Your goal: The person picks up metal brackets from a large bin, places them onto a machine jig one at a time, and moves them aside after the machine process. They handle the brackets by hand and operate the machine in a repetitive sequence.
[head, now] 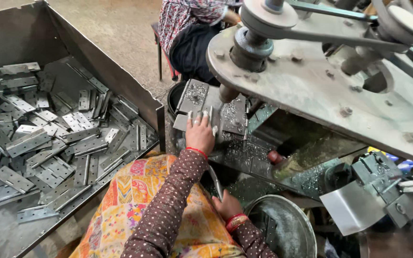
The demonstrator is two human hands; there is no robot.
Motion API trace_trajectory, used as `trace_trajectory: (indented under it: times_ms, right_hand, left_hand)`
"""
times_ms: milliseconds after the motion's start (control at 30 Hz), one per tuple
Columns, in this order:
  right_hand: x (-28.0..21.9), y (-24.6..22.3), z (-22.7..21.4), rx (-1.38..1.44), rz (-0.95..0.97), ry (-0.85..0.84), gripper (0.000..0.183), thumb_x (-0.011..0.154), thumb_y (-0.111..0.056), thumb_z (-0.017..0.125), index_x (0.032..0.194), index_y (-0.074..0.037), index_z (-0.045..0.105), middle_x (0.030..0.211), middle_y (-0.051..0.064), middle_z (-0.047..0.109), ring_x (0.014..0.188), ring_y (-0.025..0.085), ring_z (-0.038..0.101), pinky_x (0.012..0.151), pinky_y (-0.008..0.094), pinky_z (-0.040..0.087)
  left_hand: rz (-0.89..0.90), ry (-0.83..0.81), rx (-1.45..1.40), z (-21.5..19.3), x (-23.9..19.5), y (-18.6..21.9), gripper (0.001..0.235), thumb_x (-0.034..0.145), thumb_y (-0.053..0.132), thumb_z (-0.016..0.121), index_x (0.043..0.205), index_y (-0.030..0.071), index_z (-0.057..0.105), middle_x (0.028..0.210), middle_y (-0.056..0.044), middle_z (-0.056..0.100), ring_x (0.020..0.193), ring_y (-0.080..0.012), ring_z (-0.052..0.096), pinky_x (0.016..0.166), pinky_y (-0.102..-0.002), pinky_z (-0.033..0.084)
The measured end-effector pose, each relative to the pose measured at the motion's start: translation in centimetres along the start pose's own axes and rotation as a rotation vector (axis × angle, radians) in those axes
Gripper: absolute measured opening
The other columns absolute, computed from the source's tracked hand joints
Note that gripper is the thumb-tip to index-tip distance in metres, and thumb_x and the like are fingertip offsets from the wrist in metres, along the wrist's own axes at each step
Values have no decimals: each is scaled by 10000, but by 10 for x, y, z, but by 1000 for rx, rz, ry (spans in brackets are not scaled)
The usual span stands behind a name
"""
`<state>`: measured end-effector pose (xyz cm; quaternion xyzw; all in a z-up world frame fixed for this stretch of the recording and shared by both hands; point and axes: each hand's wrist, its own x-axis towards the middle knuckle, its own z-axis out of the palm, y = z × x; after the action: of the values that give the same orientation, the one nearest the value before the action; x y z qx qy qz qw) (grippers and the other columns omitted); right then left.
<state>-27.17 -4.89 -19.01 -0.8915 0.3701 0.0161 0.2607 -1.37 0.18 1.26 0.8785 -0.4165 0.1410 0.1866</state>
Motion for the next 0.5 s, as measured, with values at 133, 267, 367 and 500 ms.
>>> trace_trajectory:
  times_ms: [133,267,367,500]
  right_hand:
    - [15,-4,-32,-77,-5,-83,605,847,-622,709,971,-38,613,880,263,700,870,491,668,745,578,529]
    - [7,0,-14,-81,-38,7,564,881,-589,645,1031,-46,612,873,259,714,830,480,700,716,573,559]
    - [-3,-2,26,-9,34,45,576,889,-517,626,1239,-68,536,855,282,707,802,509,684,703,604,540]
    - [5,0,31,39,81,18,493,900,-490,622,1194,-100,558,857,256,722,822,491,692,721,602,535]
  left_hand:
    - [-35,-149,-24,1,-1,-2,376,954,183,492,1248,42,679,1451,-107,547,1398,-277,458,1174,-562,257]
    - [-17,-145,-15,2,0,-1,333,962,176,490,1189,49,699,1435,-105,557,1405,-275,452,1179,-556,258]
    - [-10,-20,-28,0,1,-6,363,910,174,521,1192,37,702,1383,-106,580,1373,-279,469,1168,-558,267]
    - [17,-48,1,-3,-1,-11,302,918,157,543,1141,50,716,1372,-100,592,1396,-277,478,1182,-546,280]
